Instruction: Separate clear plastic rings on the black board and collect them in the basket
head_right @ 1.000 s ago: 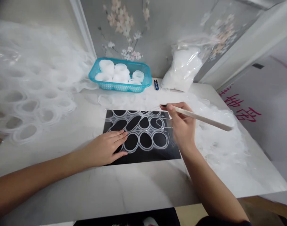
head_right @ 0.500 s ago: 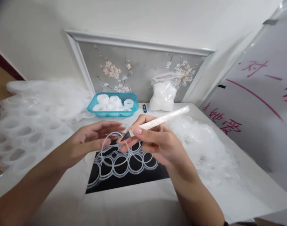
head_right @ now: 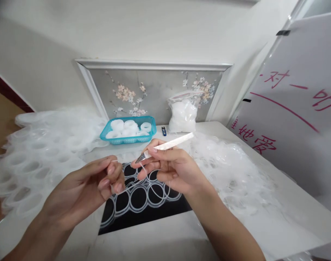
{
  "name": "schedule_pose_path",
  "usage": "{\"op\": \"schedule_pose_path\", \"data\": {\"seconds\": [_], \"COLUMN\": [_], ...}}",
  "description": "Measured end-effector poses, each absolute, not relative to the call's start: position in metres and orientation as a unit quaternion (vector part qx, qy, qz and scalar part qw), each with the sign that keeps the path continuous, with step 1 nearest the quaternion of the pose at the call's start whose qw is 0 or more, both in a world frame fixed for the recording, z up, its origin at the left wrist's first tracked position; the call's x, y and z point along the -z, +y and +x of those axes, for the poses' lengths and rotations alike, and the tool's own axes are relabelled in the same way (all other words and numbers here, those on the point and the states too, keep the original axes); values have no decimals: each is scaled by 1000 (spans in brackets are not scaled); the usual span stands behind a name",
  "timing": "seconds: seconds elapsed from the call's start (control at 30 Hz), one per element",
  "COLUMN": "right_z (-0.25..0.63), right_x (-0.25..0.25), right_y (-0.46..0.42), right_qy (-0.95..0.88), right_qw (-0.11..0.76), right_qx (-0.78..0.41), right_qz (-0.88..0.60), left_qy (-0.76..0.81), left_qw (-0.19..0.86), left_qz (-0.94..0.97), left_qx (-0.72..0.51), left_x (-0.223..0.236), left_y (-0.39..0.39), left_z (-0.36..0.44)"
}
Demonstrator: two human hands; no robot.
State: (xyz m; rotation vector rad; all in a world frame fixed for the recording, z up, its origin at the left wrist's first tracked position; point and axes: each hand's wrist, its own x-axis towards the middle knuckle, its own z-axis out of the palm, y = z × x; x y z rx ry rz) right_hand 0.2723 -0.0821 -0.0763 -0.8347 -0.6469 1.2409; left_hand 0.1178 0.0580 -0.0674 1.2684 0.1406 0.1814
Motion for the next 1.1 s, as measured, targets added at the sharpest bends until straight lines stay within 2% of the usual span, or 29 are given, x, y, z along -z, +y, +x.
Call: {"op": "schedule_pose_path", "data": {"seconds": [0.07, 0.13, 0.47, 0.73, 0.83, 0.93, 1.0, 1.03, 1.1], "right_z": [271, 270, 265, 263, 264, 280, 300, 312, 340], "right_x": [76, 75, 73, 81, 78, 70, 65, 64, 65], "right_y": [-83, -84, -89, -81, -80, -93, -113, -124, -147], "right_qy": [-288, -287, -287, -242, -248, -302, -322, -311, -243], "right_qw": [685, 685, 684, 662, 667, 693, 692, 666, 527], "right_qx": [-571, -576, -580, -633, -608, -472, -277, -152, 34], "right_qz": [-349, -340, -338, -320, -351, -454, -583, -661, -814], "left_qy": [77, 73, 78, 92, 84, 89, 88, 86, 78], "left_qw": [857, 873, 879, 894, 894, 873, 855, 847, 831], "left_qz": [504, 477, 467, 436, 437, 471, 498, 510, 535], "left_qx": [-71, -69, -60, -55, -57, -93, -116, -123, -129], "left_x": [66, 64, 64, 66, 70, 76, 80, 81, 84], "left_y": [57, 56, 52, 50, 51, 56, 61, 64, 71], "left_z": [115, 112, 108, 110, 113, 116, 119, 120, 123]}}
